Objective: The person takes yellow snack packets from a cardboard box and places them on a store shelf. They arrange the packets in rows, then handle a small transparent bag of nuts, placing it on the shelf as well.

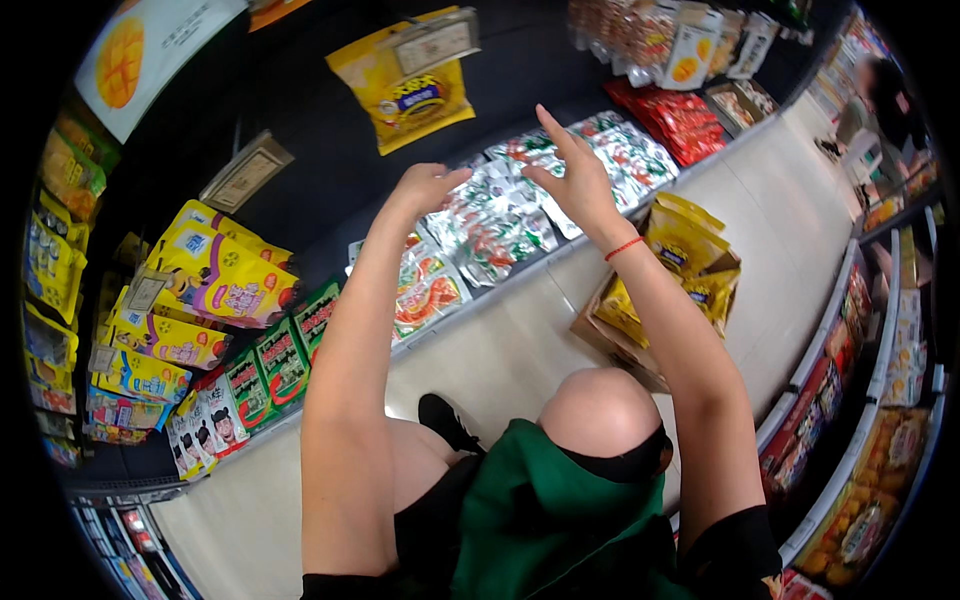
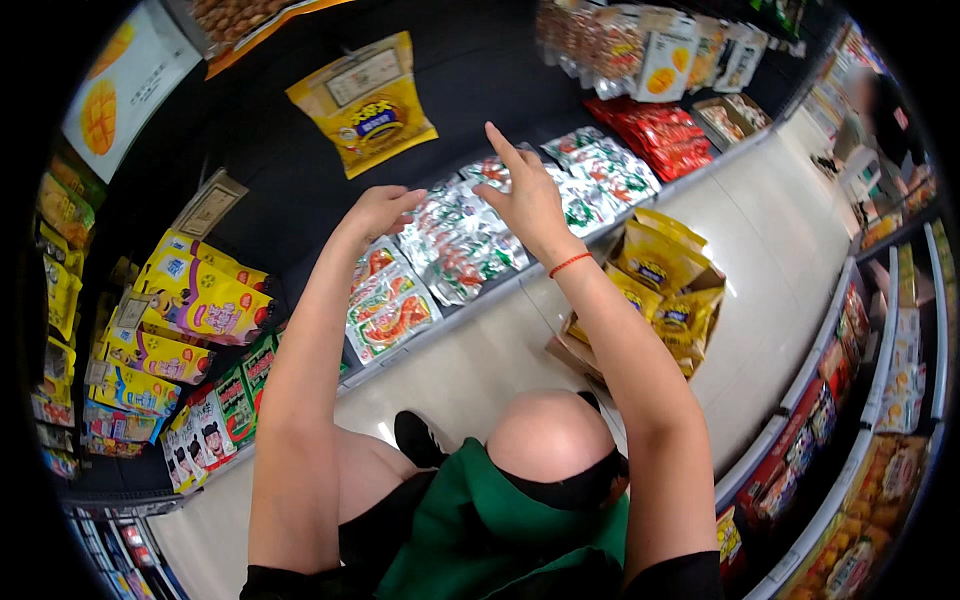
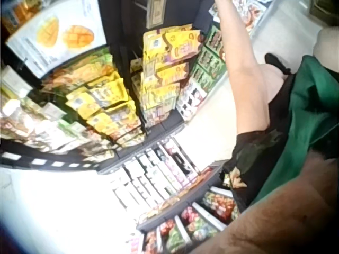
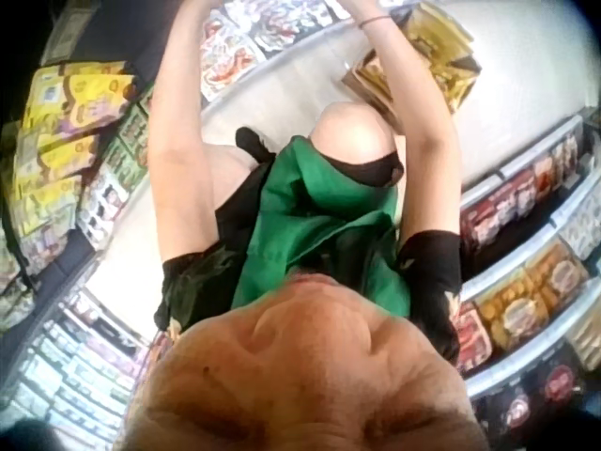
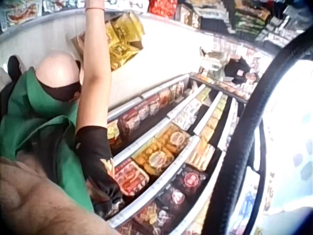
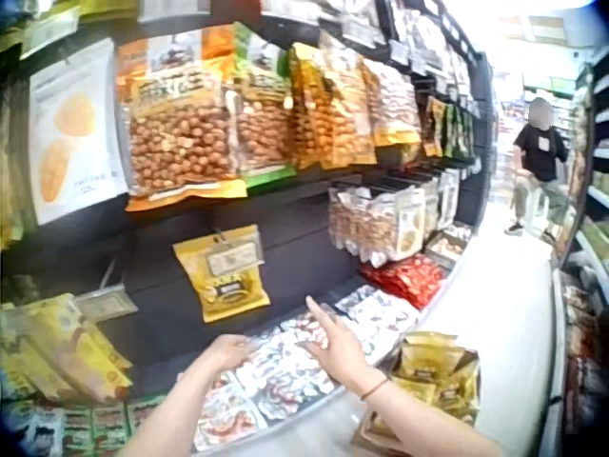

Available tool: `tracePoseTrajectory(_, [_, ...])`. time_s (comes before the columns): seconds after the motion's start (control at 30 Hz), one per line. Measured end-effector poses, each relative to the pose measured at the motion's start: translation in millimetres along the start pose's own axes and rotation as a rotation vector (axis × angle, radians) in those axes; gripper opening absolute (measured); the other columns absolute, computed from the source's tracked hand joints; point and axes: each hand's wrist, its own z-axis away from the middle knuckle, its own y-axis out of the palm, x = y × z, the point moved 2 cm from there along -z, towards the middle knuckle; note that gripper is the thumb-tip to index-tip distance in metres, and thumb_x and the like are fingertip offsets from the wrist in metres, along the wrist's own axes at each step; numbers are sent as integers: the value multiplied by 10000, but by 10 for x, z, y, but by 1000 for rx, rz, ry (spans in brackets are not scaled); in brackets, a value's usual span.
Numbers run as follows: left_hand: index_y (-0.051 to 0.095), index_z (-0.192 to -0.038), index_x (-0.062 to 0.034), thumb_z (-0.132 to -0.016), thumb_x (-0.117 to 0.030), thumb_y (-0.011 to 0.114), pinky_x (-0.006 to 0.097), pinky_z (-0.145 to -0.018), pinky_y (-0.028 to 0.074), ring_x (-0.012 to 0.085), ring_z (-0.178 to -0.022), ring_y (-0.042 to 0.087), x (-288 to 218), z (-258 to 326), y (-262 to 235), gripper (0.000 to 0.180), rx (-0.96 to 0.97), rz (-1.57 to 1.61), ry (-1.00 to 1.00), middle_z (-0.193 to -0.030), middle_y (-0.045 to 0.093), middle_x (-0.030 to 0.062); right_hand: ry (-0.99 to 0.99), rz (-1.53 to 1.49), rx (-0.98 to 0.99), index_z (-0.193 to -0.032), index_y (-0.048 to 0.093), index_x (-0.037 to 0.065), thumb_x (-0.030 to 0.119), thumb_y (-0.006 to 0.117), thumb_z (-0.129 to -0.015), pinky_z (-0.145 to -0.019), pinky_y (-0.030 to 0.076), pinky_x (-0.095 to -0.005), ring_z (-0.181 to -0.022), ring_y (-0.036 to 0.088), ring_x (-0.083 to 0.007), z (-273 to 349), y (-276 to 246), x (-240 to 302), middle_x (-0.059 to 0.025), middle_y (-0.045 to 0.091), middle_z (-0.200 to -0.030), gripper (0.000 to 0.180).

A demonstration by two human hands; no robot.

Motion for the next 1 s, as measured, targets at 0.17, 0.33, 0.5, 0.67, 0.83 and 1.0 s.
tracePoseTrajectory(0.17, [412, -1316, 57, -809, -421, 659, 294, -829, 482, 185, -977, 593, -439, 242, 949, 739, 270, -83, 182, -1131, 587, 158, 127, -8, -15, -1387, 377, 232, 213, 726, -751, -775, 471, -387, -877, 590, -340, 641, -446, -514, -202, 579, -1008, 726])
tracePoseTrajectory(0.33, [379, -1328, 77, -803, -415, 674, 292, -812, 473, 189, -977, 587, -622, 444, 1950, 778, 468, -52, 252, -1143, 577, 159, 352, -19, -37, -1360, 419, 134, 242, 731, -751, -801, 478, -364, -916, 600, -297, 1302, -856, -1019, -197, 592, -1105, 693])
tracePoseTrajectory(0.5, [391, -1328, 58, -832, -355, 650, 291, -789, 467, 162, -942, 578, -657, 583, 2715, 695, 652, 166, 113, -1106, 594, 108, 662, -53, -13, -1356, 404, 66, 270, 717, -762, -863, 461, -362, -1091, 559, -320, 1993, -883, -1502, -239, 556, -1189, 703])
tracePoseTrajectory(0.67, [458, -1282, 30, -845, -311, 632, 292, -804, 464, 177, -975, 583, -326, 262, 3295, 581, 564, 40, 109, -1123, 607, 112, 766, 60, -59, -1318, 399, -48, 301, 696, -770, -959, 401, -365, -1163, 499, -345, 2383, -847, -1867, -253, 514, -1243, 715])
tracePoseTrajectory(0.83, [380, -1331, 40, -857, -324, 588, 350, -958, 405, 325, -1152, 509, -124, 58, 3561, 632, 395, -176, 112, -1263, 506, 228, 957, 8, -30, -1317, 379, -77, 302, 666, -795, -978, 387, -375, -1187, 478, -348, 2494, -771, -2178, -266, 488, -1268, 705])
tracePoseTrajectory(1.0, [249, -1399, 32, -876, -381, 537, 365, -1034, 335, 342, -1251, 411, 99, -76, 3820, 726, 327, -270, -32, -1368, 394, 238, 942, 150, -46, -1316, 389, -48, 350, 668, -792, -919, 430, -367, -1138, 526, -335, 2595, -642, -2431, -264, 510, -1243, 715])
